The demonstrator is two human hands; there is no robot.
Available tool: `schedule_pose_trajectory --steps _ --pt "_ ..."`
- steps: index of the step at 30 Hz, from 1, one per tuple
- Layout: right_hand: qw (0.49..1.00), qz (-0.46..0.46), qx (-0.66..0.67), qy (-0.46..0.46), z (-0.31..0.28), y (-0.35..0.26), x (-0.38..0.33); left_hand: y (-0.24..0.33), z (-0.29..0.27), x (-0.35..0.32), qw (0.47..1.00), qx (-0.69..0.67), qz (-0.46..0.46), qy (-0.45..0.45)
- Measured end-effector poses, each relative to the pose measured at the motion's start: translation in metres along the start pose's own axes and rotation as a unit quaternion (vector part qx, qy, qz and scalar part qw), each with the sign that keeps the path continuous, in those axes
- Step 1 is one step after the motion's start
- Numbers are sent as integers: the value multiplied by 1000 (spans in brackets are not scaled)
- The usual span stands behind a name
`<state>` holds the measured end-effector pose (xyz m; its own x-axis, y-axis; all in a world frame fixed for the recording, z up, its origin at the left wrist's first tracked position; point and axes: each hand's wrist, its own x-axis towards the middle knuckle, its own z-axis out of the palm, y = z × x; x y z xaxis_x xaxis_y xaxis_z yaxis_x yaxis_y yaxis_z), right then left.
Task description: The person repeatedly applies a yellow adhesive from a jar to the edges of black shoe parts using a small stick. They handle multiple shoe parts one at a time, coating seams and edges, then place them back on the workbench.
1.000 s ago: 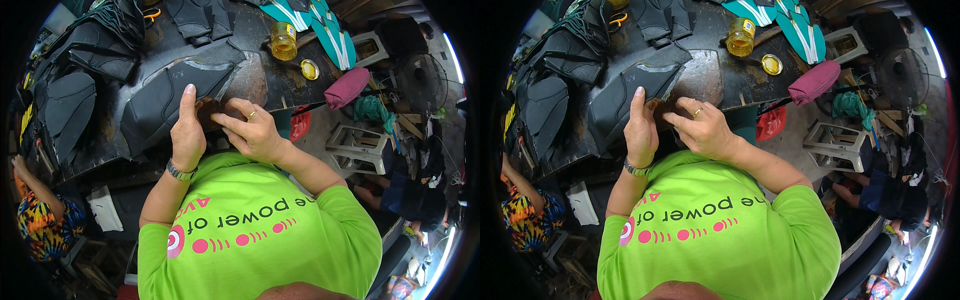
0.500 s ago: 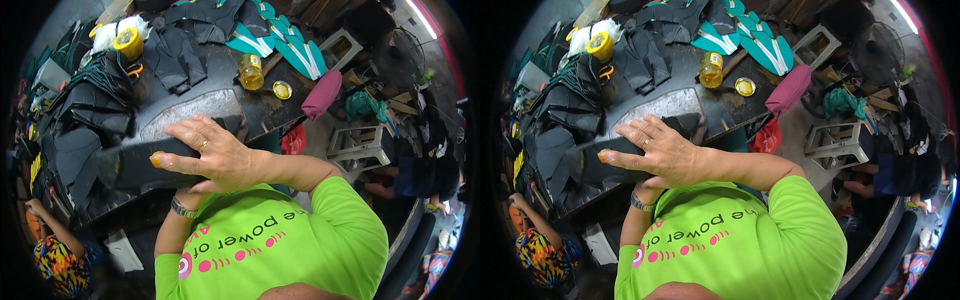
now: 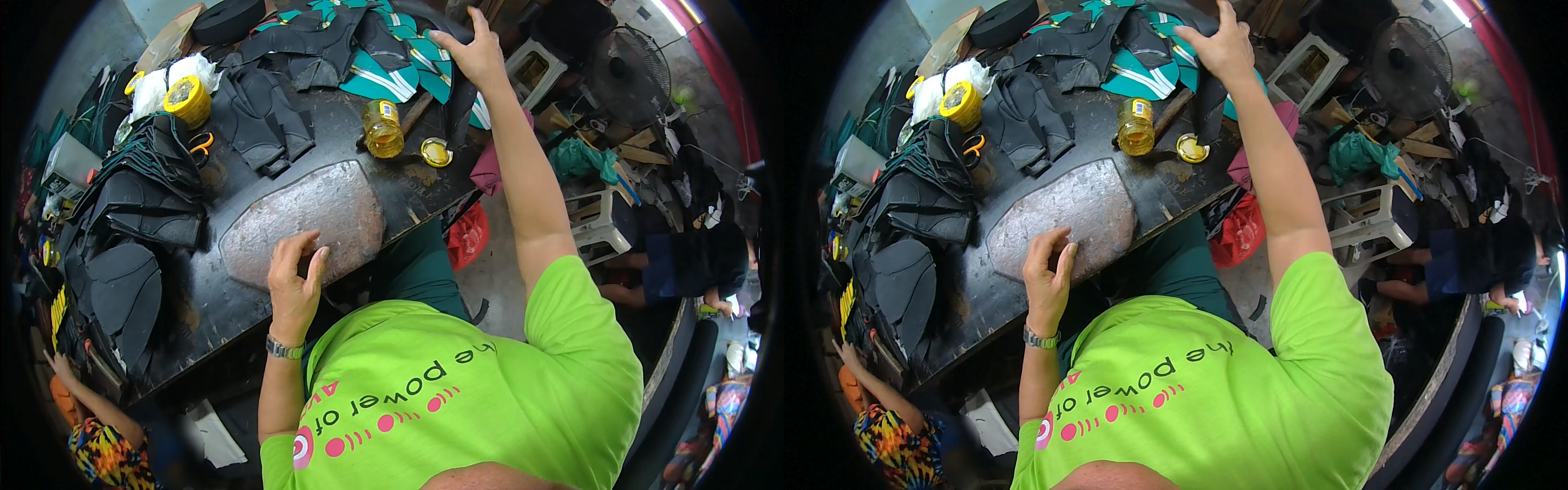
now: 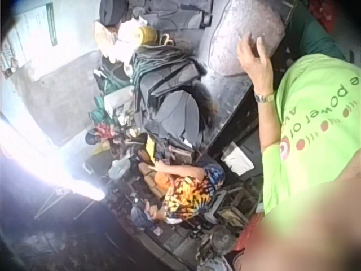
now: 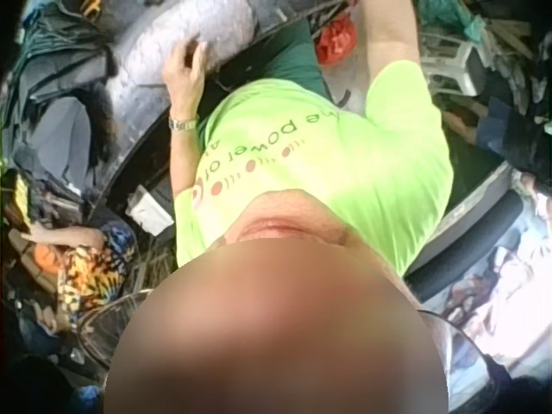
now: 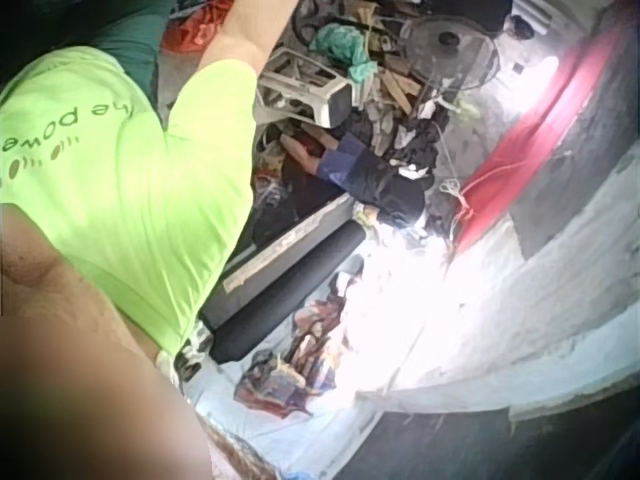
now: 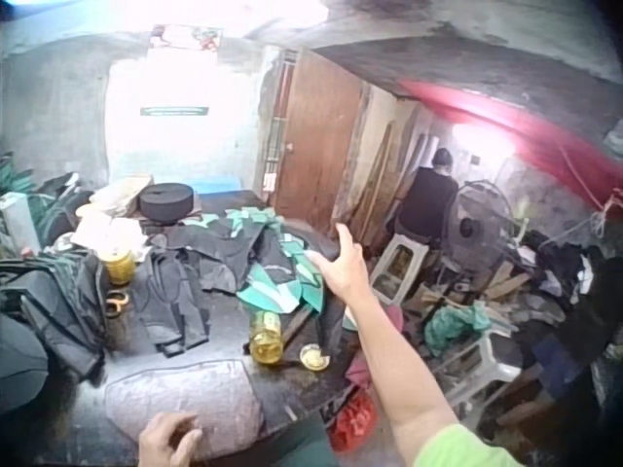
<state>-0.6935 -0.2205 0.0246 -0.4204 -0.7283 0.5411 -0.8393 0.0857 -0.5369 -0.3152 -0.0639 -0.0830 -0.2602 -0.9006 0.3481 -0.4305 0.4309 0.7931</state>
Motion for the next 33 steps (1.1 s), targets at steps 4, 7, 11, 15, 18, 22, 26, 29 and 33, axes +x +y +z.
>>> schedule_pose_trajectory --steps 4,7,11,15,18,22,26,29,33 --pt "989 118 -45 -81 52 86 23 -16 10 -8 993 86 73 24" --pt "976 128 -50 -170 73 115 18 -16 10 -10 994 86 68 23" --pt "978 116 -123 -127 79 108 3 -13 10 -7 993 82 78 33" --pt "996 -78 -38 0 64 57 -12 -13 6 -7 997 44 62 35" --pt "972 -154 173 -43 45 -2 -49 -16 -15 -3 998 -49 11 41" --pt "875 -118 406 -236 14 -64 -131 -31 -72 29 983 -7 31 182" --pt "848 -189 373 -325 9 -94 -182 -49 -132 90 947 4 -13 321" --pt "831 -122 358 -407 8 -95 -205 -46 -153 125 938 132 114 301" --pt "827 -103 347 -431 12 -87 -222 -29 -151 160 922 257 151 249"
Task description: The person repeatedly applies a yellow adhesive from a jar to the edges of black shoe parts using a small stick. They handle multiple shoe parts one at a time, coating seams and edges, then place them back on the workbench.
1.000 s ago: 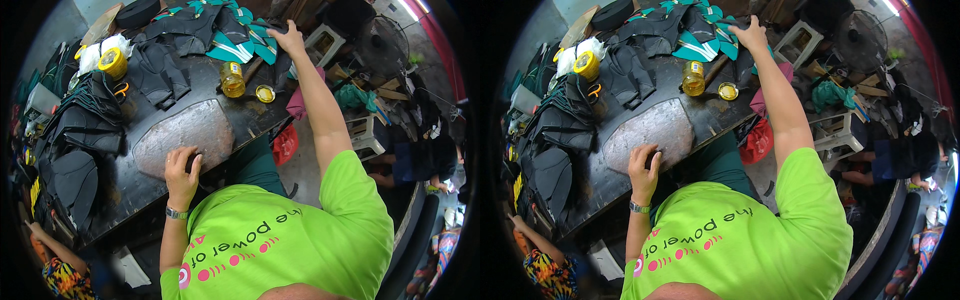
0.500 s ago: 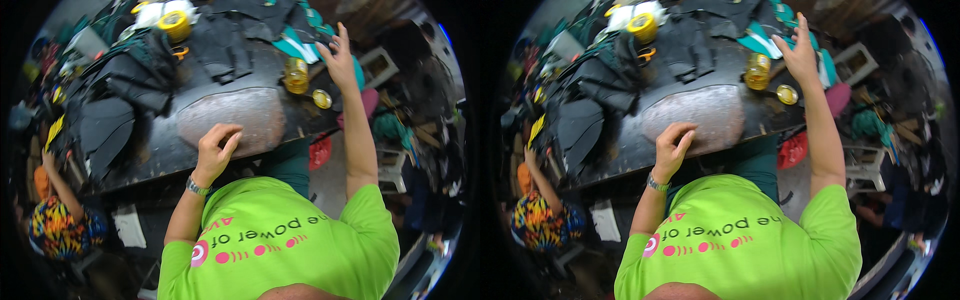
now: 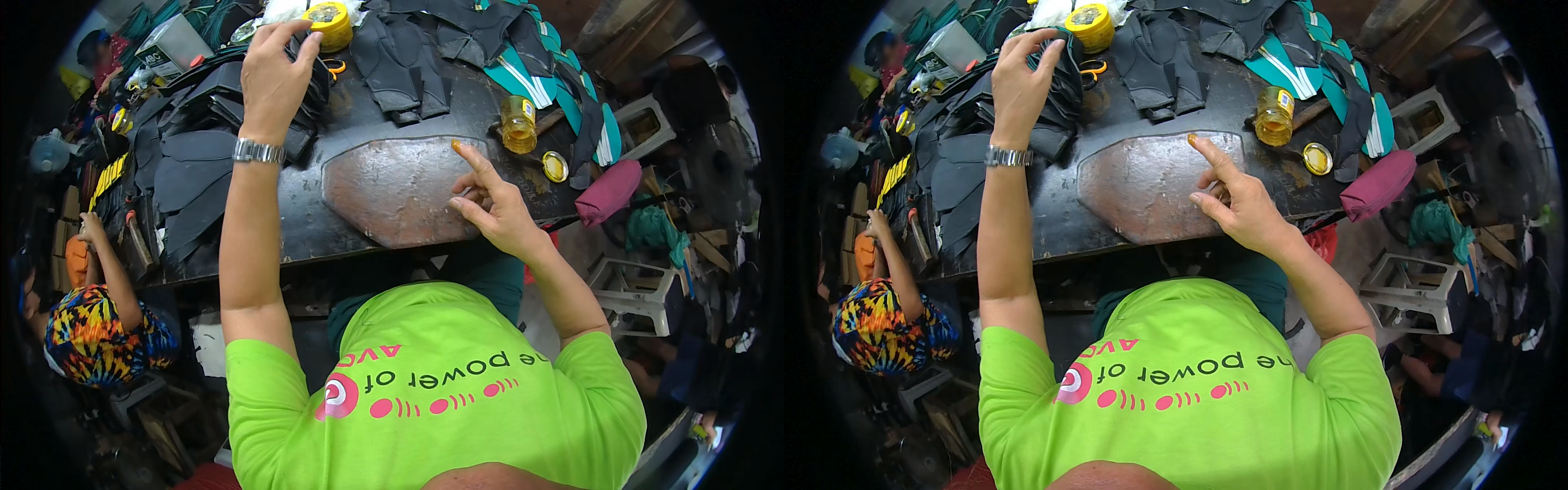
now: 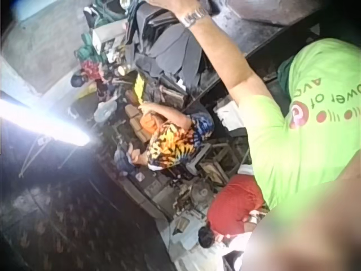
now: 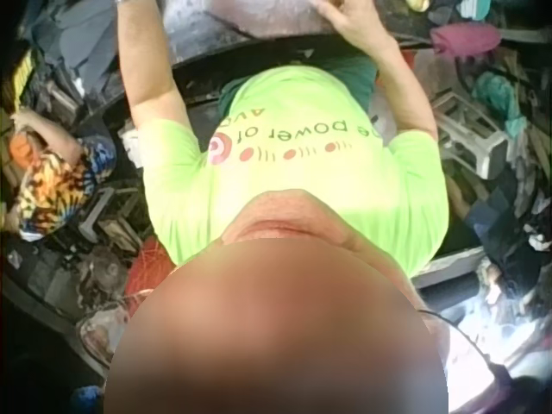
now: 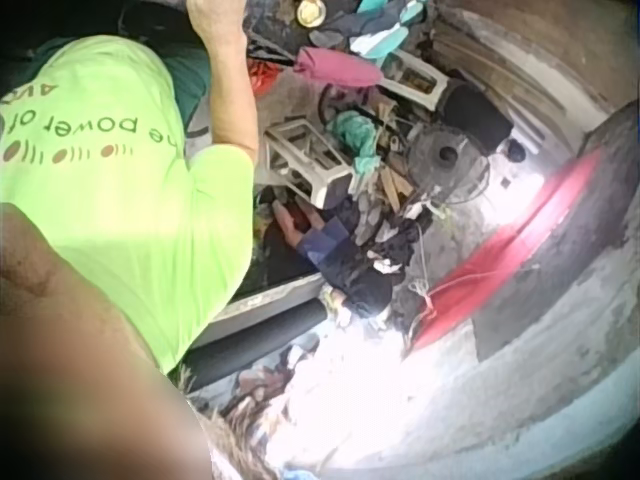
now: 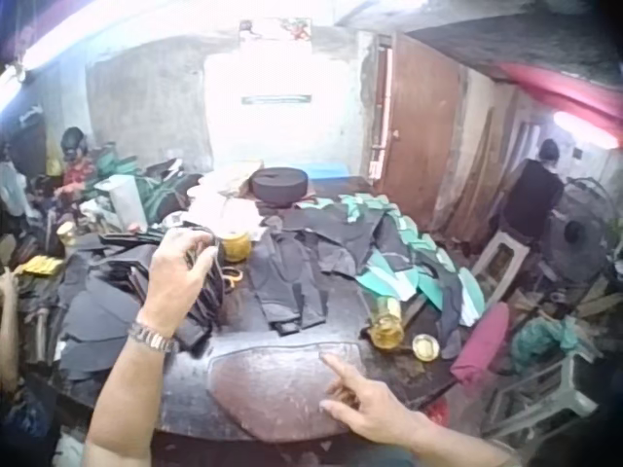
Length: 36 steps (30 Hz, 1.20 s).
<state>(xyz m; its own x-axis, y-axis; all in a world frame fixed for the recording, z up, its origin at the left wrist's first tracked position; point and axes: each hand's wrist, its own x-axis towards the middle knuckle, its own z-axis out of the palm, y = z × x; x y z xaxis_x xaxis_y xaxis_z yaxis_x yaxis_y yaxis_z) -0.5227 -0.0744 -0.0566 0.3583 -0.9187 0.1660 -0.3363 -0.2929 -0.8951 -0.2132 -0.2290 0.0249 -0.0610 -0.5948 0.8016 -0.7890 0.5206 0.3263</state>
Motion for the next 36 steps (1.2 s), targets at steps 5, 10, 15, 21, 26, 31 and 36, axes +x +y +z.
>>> schedule_pose_trajectory --steps 5,10,15,21,26,31,36 --pt "999 32 14 34 -7 13 -9 15 47 -8 989 -59 3 -133" --pt "996 46 -34 75 -18 24 -13 -1 127 -38 975 42 -91 -200" --pt "975 108 -154 118 -35 31 -22 -45 181 -53 910 -32 -361 -200" --pt "925 182 -325 73 -52 44 -5 -71 191 -67 905 -100 -386 -147" --pt "897 171 -395 99 -48 47 18 -69 183 -70 928 -91 -334 -138" --pt "884 183 -425 72 -43 43 25 -76 174 -67 902 -104 -374 -189" --pt "874 169 -450 69 -42 38 12 -86 173 -55 825 -287 -464 -147"
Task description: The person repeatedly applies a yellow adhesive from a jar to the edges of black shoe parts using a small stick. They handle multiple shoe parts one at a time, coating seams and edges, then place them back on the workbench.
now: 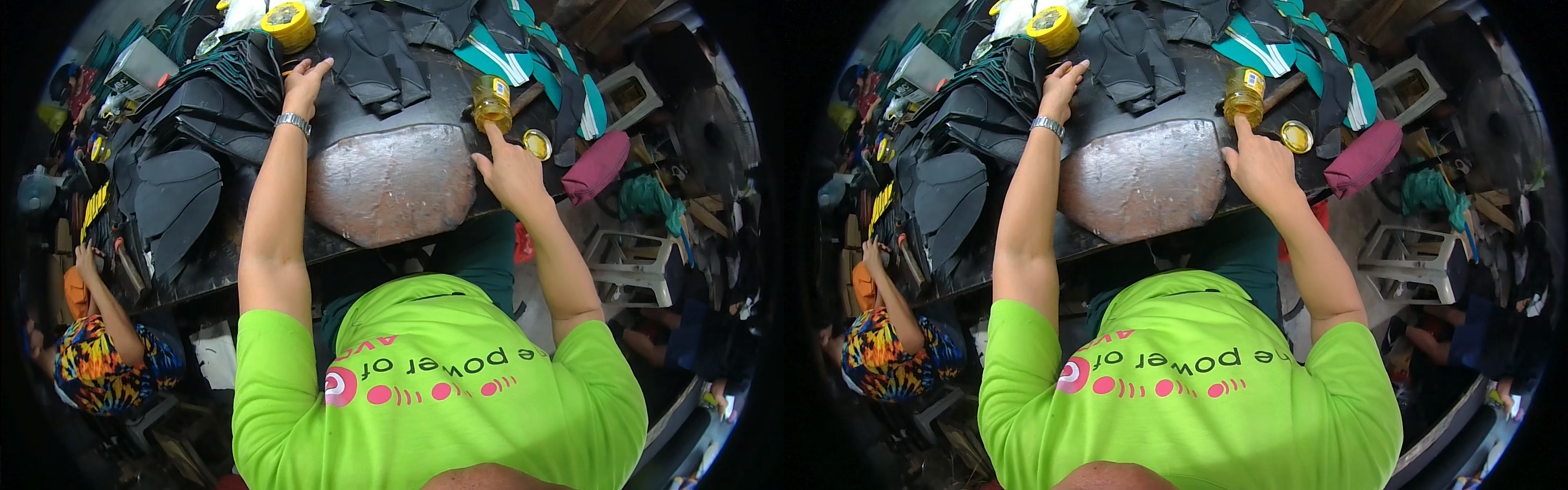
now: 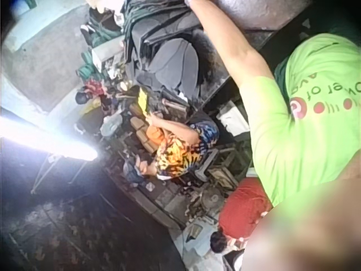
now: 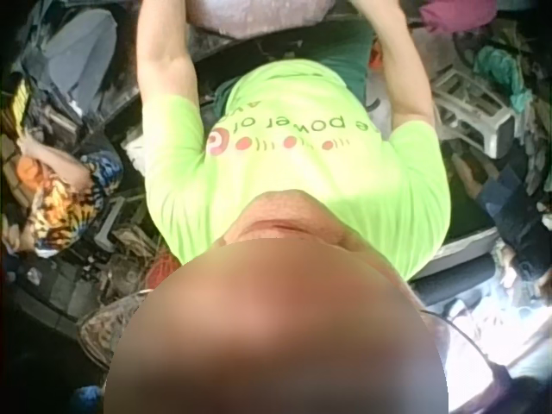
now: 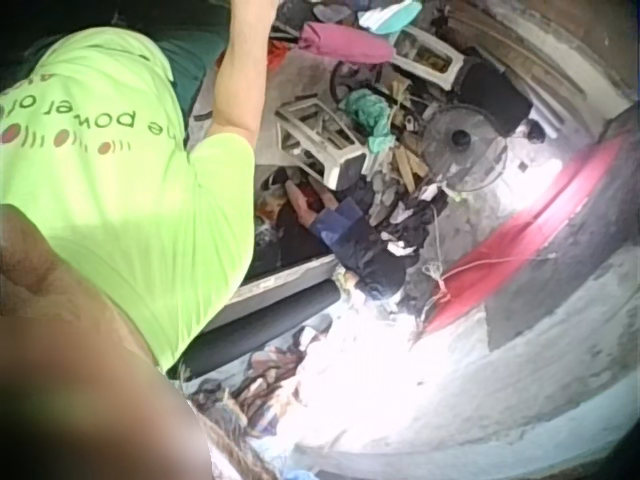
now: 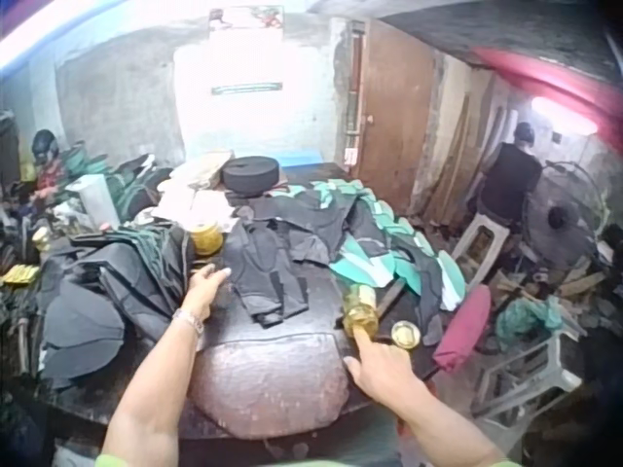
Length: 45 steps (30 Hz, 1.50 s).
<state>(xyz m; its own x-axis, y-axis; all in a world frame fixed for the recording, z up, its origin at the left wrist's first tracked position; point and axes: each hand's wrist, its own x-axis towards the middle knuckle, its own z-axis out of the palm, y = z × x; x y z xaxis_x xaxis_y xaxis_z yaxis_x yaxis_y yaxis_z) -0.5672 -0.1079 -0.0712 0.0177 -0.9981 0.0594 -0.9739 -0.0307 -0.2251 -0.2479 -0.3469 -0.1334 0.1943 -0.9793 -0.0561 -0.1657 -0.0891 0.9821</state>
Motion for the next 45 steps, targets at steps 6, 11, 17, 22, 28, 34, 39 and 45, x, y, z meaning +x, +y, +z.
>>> schedule_pose_trajectory --steps 6,11,17,22,28,34,39,45 --pt "998 -47 -23 38 -11 0 -23 7 -13 -5 997 -74 -22 29" --pt "990 -117 69 -33 -45 -15 -47 29 -11 -34 991 -130 -19 1" --pt "932 -144 331 5 -48 -50 -48 98 -35 -66 929 199 306 65" --pt "899 -123 420 4 -21 -62 -30 113 -71 -56 824 460 207 256" --pt "884 -147 444 -4 12 -73 -20 65 -45 -62 842 407 214 283" --pt "851 -166 497 29 48 -82 -19 71 -40 -68 896 347 99 261" --pt "822 -159 545 36 57 -77 -22 85 -59 -56 885 421 62 186" --pt "782 -120 612 9 59 -74 -19 81 -101 -45 901 247 216 284"
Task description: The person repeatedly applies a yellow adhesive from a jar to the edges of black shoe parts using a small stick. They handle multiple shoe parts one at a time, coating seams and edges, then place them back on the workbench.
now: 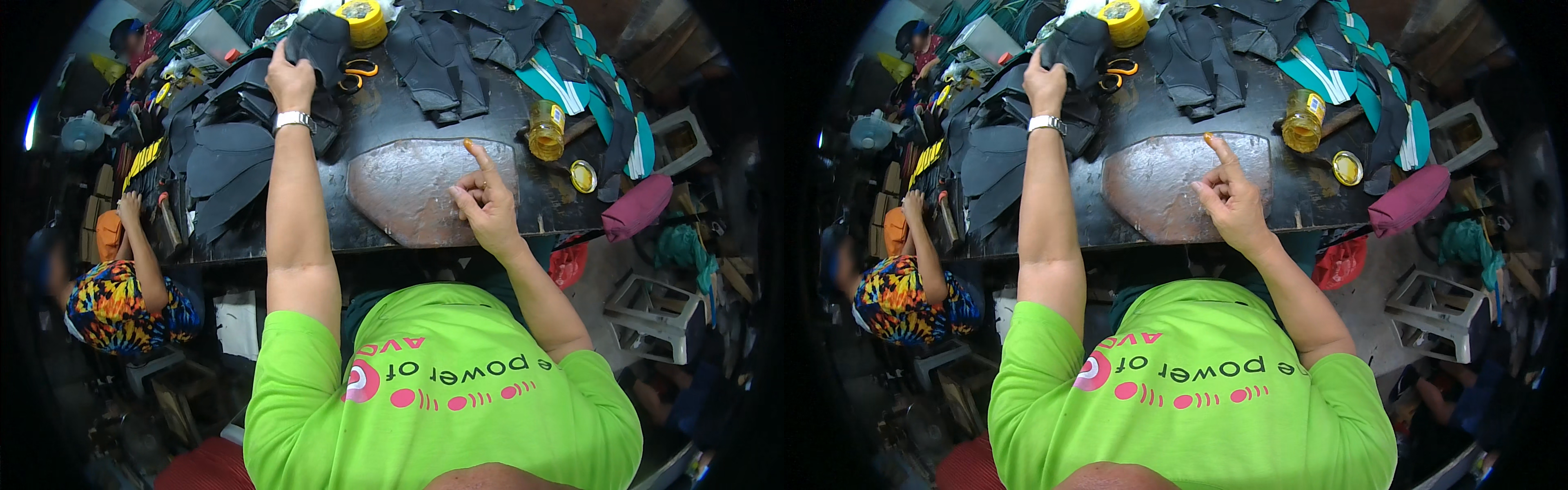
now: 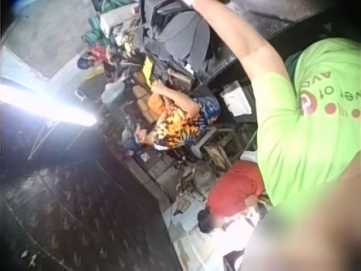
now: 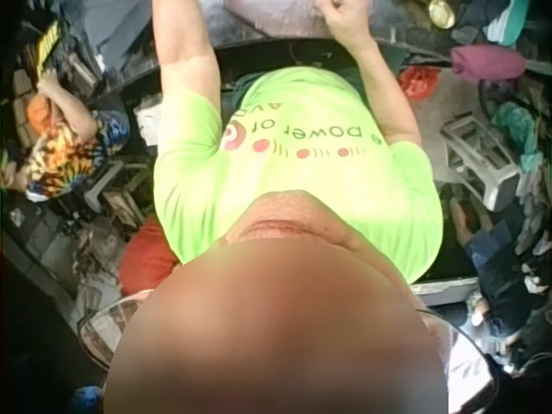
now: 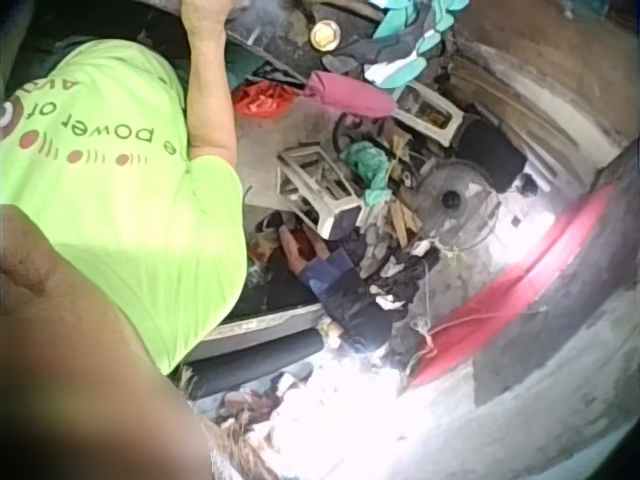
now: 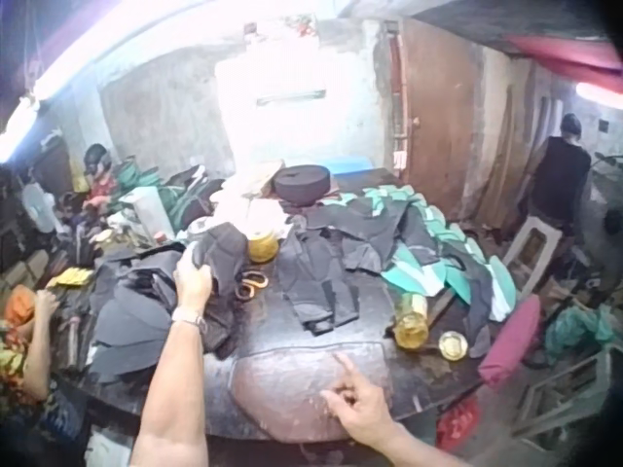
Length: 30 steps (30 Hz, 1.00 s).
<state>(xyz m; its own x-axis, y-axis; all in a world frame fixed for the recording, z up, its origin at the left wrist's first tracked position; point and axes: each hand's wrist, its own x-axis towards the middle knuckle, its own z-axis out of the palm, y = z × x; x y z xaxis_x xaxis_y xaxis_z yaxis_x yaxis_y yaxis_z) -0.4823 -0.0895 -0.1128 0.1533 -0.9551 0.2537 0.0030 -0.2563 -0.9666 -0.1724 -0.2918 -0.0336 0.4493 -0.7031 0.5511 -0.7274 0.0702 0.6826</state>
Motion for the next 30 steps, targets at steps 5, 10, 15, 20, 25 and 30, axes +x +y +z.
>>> schedule_pose_trajectory --steps 5,10,15,20,25,30 --pt "1000 5 14 -9 0 1 0 -28 -23 50 983 -171 5 67" --pt "1000 11 22 -11 -2 -2 1 -45 -62 79 906 -401 -52 125" --pt "1000 20 22 -8 -1 -1 0 -82 -138 69 854 -511 -65 74" --pt "1000 5 -19 -17 0 0 1 -128 -185 14 840 -500 -207 40" --pt "996 -11 -85 -32 7 0 5 -140 -183 -17 833 -485 -256 75" --pt "994 -26 -94 -57 30 -14 9 -136 -172 -21 821 -509 -248 70"
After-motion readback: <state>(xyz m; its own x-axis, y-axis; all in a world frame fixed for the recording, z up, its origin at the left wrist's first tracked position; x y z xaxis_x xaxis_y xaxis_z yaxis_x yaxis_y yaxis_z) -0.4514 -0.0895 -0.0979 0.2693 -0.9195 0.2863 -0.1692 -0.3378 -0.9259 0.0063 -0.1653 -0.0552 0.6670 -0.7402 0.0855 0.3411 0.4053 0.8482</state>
